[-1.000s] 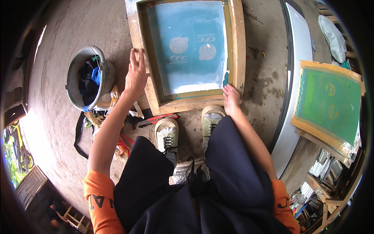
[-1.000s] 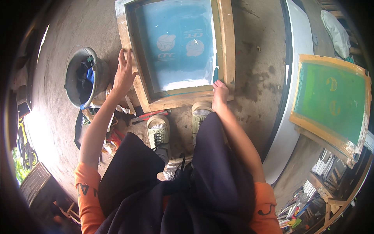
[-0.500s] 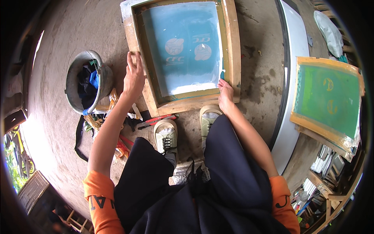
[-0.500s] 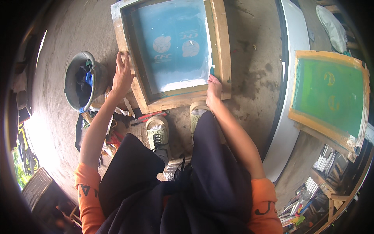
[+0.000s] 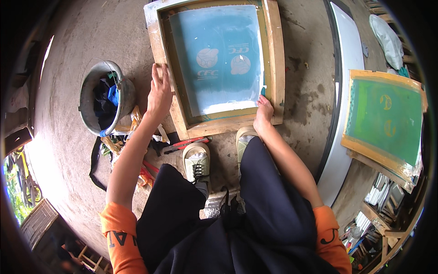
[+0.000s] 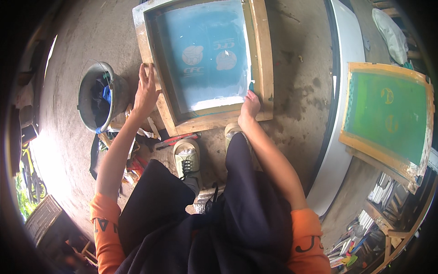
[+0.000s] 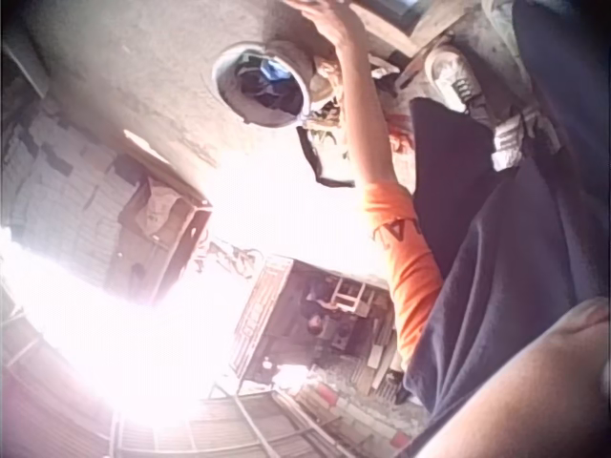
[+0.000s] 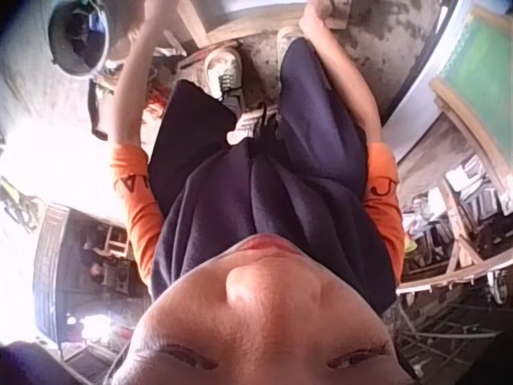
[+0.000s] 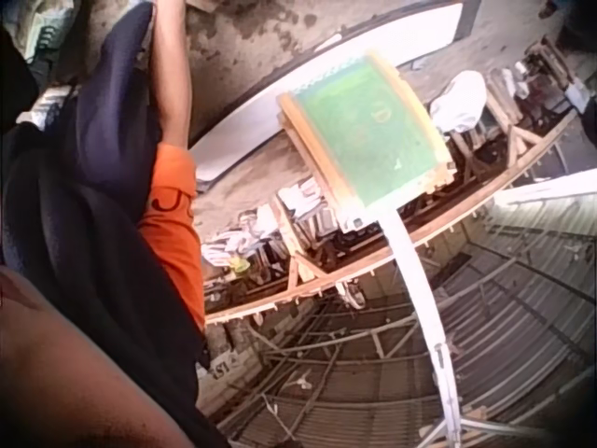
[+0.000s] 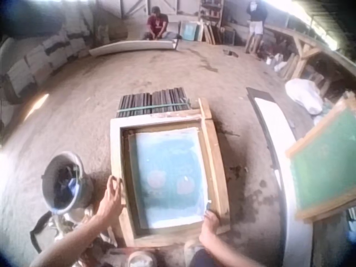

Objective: The person applies white tape to the edges of a wooden frame containing a blue screen. They smooth the tape along each side, peel off excess pieces, and discard them into a nearby bucket. The person repeats this process around the frame's perimeter.

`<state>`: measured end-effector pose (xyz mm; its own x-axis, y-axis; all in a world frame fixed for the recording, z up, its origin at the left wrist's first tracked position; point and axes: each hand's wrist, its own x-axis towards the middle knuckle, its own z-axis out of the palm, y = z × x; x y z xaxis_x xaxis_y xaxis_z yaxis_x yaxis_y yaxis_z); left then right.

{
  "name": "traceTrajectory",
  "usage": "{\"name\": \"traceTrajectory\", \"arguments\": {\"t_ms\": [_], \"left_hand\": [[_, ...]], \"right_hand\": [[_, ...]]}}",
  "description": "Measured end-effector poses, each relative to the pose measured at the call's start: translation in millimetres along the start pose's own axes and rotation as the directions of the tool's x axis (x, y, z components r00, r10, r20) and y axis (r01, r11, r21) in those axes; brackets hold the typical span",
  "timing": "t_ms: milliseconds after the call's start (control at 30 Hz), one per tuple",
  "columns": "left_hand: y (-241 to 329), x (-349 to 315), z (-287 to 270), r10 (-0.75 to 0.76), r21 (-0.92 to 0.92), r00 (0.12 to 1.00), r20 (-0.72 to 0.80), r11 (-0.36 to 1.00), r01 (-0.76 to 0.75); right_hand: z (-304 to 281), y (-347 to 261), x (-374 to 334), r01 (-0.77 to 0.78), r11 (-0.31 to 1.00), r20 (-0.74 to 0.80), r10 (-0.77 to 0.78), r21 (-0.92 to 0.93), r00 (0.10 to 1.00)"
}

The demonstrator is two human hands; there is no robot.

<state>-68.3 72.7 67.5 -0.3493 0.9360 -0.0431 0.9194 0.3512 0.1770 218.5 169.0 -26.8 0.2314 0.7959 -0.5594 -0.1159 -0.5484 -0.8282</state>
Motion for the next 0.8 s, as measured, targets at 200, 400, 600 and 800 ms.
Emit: {"name": "traceTrajectory", "arguments": {"t_ms": [200, 400, 600, 800], "left_hand": [[-2, -2, -1, -0.005, -0.007, 1.0, 0.004, 1.0, 0.005], [-1, 2, -2, -0.019, 0.007, 0.998, 0.056, 1.0, 0.019], [-1, 2, -6, -0.001, -0.048, 0.998, 0.066, 0.999, 0.004], [-1, 0, -6, -0.009, -0.052, 0.998, 0.062, 0.999, 0.012]], "right_hand": [[14, -16, -5, -0.094, 0.993, -0.103, 0.087, -0.066, 0.991], [33, -27, -4, -0.15, 0.712, -0.241, -0.028, -0.686, 0.97], [40, -28, -12, -0.15, 0.668, -0.316, -0.134, -0.729, 0.939], [39, -31, -11, -0.136, 0.589, -0.266, -0.138, -0.796, 0.954]]}}
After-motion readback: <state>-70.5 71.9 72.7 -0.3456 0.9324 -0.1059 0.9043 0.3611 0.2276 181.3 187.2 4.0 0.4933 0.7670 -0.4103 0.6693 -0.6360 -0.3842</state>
